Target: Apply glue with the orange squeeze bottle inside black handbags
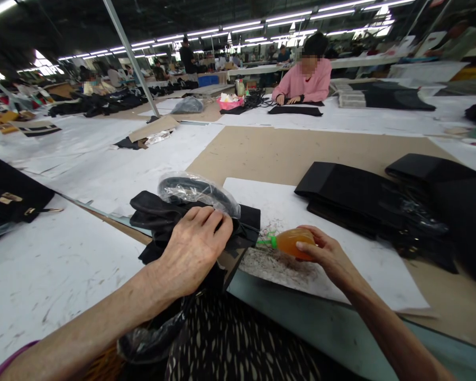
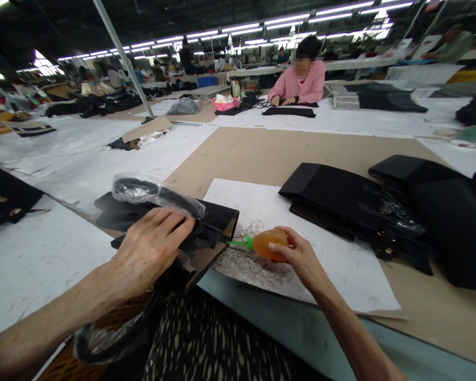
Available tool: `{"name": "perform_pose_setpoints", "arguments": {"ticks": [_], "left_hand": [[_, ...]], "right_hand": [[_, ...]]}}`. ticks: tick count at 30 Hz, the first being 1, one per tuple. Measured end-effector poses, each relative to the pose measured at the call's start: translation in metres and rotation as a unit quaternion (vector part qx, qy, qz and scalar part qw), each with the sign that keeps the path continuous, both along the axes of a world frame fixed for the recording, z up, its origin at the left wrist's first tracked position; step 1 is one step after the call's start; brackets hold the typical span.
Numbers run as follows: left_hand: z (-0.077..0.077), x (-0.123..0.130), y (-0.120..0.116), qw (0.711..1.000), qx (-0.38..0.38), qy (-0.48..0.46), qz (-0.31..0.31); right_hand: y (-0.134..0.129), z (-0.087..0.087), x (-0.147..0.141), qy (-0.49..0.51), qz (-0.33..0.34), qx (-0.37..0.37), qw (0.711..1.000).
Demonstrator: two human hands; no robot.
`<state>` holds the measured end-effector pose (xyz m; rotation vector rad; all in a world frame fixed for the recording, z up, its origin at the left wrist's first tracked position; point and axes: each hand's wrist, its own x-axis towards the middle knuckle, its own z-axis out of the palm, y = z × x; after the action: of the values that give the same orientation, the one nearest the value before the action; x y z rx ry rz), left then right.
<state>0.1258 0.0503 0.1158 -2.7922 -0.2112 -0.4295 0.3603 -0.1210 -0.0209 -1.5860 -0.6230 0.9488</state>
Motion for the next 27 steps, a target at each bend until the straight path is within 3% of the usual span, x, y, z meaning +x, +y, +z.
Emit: {"name": "perform_pose_setpoints", "arguments": {"ticks": [12,27], "left_hand": [[0.002,0.003,-0.001,1.000,-0.006,-0.002,0.002],[-0.001,0.000,0.001,1.000,0.002,0.018,0.005]], "right_hand": [[0.000,0.000,-0.006,0.018,0.004,0.008,1.000],[-0.006,0.033,-0.027,0.037,0.064,0.007,0.997]]}}
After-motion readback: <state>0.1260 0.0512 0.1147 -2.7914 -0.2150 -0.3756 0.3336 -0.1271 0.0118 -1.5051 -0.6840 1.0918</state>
